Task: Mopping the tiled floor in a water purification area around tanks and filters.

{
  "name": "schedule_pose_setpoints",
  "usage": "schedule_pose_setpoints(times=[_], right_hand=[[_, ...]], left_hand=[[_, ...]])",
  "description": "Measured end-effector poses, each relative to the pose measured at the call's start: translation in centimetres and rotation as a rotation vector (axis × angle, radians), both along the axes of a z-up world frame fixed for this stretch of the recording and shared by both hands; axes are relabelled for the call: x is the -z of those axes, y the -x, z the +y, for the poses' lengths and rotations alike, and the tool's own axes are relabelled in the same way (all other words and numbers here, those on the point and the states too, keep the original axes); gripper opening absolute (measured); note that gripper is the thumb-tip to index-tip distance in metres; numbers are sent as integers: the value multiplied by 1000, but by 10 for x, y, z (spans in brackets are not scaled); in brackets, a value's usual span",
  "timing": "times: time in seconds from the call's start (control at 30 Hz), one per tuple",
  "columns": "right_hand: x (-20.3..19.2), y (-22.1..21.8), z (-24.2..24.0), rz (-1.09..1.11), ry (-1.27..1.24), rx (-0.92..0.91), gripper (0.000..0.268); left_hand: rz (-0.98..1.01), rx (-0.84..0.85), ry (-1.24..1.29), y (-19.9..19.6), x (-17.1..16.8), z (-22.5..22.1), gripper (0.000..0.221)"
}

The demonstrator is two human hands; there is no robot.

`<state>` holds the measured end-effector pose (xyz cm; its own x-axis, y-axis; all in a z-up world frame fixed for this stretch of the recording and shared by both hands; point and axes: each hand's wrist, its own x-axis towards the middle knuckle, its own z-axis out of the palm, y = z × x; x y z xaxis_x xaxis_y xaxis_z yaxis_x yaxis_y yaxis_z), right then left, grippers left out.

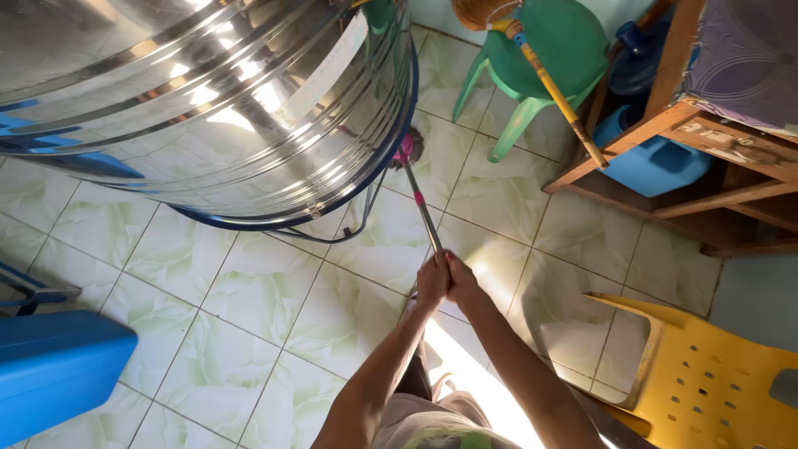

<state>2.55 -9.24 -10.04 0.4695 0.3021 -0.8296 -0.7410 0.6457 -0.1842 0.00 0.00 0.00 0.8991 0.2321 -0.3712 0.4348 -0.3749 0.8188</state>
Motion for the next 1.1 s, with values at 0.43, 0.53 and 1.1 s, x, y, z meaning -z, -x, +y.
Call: schedule_pose_setpoints(times=[0.43,0.53,1.1], right_hand=[[-77,124,-53,-59,101,308,19],[-88,158,-53,-38,145,365,24],[-64,36,-39,71,299,120,19]], left_hand=[[103,153,71,96,-56,-49,52],[81,175,226,127,-61,-51,50],[89,144,163,27,8,-47,49]])
